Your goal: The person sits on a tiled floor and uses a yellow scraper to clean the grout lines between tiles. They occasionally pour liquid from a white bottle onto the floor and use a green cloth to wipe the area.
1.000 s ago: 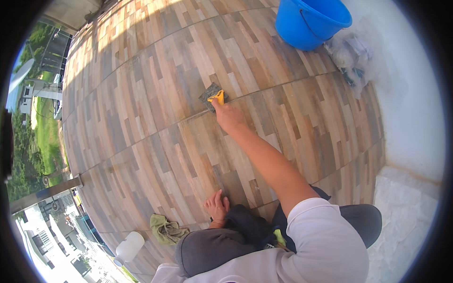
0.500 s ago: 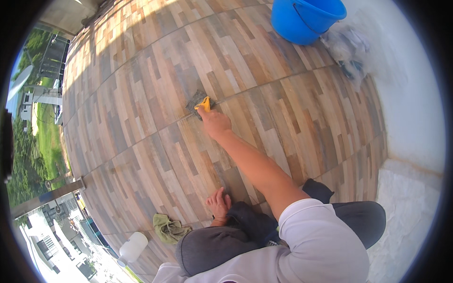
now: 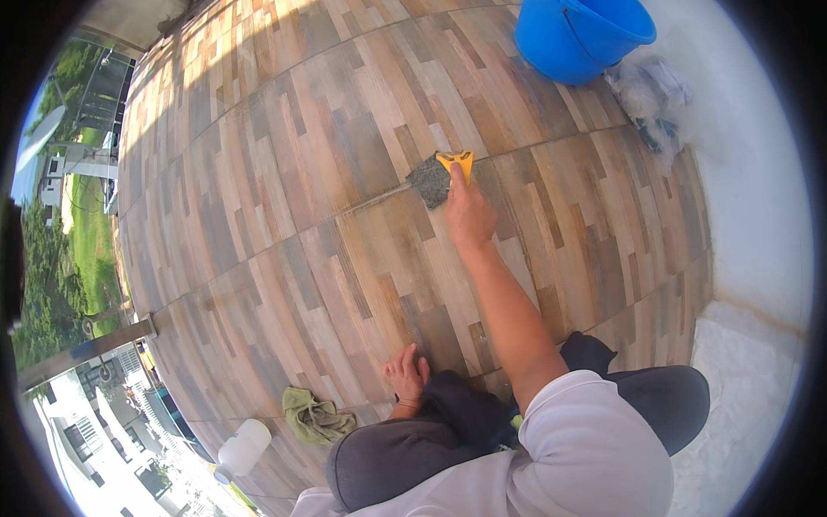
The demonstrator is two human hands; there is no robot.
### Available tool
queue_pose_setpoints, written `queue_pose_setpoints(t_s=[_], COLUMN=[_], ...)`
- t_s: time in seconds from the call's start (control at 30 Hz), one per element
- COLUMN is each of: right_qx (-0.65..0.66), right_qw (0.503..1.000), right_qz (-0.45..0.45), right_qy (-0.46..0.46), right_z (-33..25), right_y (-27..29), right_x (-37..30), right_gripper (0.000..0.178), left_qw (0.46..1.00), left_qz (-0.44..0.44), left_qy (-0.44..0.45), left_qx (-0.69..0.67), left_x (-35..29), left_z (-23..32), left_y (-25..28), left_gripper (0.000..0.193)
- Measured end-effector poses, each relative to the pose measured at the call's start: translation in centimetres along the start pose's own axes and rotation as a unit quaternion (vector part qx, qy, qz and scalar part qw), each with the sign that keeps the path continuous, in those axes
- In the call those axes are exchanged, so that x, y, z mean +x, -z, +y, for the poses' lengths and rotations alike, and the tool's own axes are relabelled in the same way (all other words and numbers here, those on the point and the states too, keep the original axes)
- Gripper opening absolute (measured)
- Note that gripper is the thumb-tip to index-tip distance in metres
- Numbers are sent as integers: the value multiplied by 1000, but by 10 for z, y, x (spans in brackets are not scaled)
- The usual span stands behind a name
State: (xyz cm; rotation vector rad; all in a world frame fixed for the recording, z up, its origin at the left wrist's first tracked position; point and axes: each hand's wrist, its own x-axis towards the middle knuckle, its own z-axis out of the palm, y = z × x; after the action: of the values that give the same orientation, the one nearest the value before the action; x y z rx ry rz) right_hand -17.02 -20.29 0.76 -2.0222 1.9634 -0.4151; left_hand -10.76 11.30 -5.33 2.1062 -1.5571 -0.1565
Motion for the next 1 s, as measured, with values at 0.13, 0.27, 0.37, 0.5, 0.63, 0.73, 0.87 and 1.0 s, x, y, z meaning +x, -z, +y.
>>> queue_pose_setpoints(t_s=[0.13,0.27,0.37,0.5,0.63,0.73,0.87,1.0], right_qx=[-73,-17,1,19,9,-13,-81,-108], right_qw=[983,985,981,945,910,896,917,952], right_qz=[-163,-160,-170,-261,-287,-301,-223,-190], right_qy=[47,59,98,194,300,326,320,214], right_z=[10,-5,-26,-73,-94,-86,0,87], right_y=[-16,-26,-39,-47,-56,-48,-20,35], right_x=[-5,-19,-30,-41,-38,-26,-5,22], right_gripper=[37,39,42,42,42,39,37,29], left_qw=[1000,999,999,999,999,999,1000,1000], left_qz=[-21,-29,-37,-41,-30,-28,-18,-13], left_qy=[-9,-13,-10,-5,-19,-10,3,1], left_qx=[4,17,7,28,16,17,6,8], left_x=[2,2,4,3,7,3,2,4], left_z=[1,4,5,5,9,6,5,6], left_y=[1,-1,-4,1,-3,1,3,5], left_gripper=[43,43,43,44,43,43,40,38])
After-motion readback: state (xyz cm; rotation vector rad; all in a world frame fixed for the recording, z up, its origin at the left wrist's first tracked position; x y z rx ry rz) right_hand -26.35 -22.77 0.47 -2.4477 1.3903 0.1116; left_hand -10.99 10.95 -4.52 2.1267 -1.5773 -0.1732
